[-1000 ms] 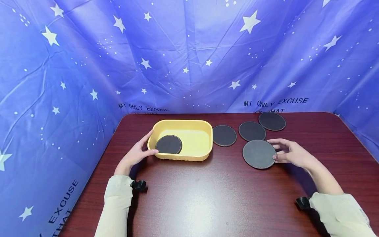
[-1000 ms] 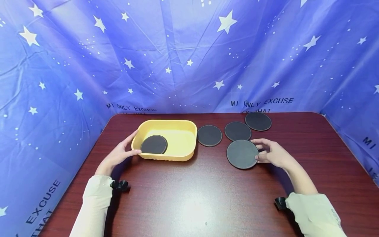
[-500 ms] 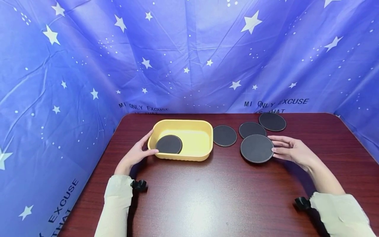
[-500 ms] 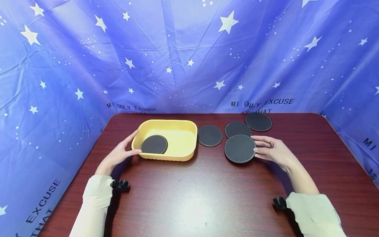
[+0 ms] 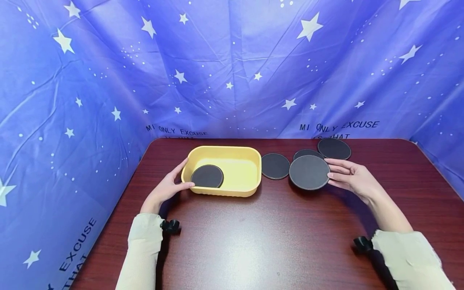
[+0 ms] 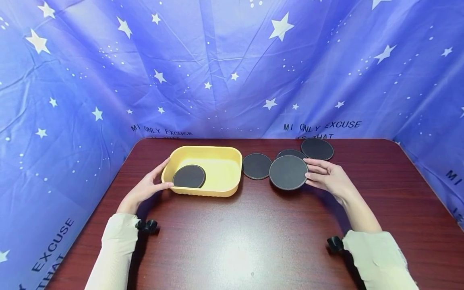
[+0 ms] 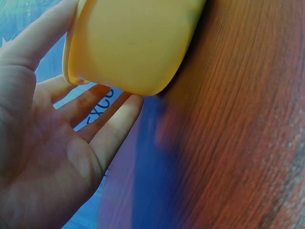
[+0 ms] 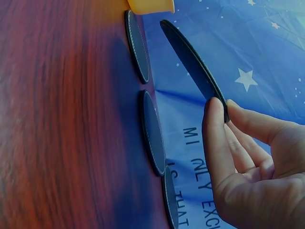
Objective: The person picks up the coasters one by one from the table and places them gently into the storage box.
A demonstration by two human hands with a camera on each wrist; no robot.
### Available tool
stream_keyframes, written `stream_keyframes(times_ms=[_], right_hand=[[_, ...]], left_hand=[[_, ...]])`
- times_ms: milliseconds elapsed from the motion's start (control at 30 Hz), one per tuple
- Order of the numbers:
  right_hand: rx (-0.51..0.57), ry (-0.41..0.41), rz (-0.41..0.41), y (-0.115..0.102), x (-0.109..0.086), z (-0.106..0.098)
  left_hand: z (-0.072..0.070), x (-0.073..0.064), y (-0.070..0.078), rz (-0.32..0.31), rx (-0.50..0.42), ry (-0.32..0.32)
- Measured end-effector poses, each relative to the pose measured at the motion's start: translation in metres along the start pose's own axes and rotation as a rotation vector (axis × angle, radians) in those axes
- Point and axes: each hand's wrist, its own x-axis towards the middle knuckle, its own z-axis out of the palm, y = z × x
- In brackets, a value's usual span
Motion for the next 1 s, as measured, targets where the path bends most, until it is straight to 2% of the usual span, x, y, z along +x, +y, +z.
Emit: stream_keyframes(times_ms=[467,1000], right_hand=[[0.023,0.047,-0.039,-0.004,0.019,0.023],[0.026,0.053,-0.015,-0.009,0.041,0.050]], left_hand=[[-0.001,0.000,-0.002,-0.005,0.023,0.010],[0.000,0.000,-0.001,0.030,0.016,0.000]])
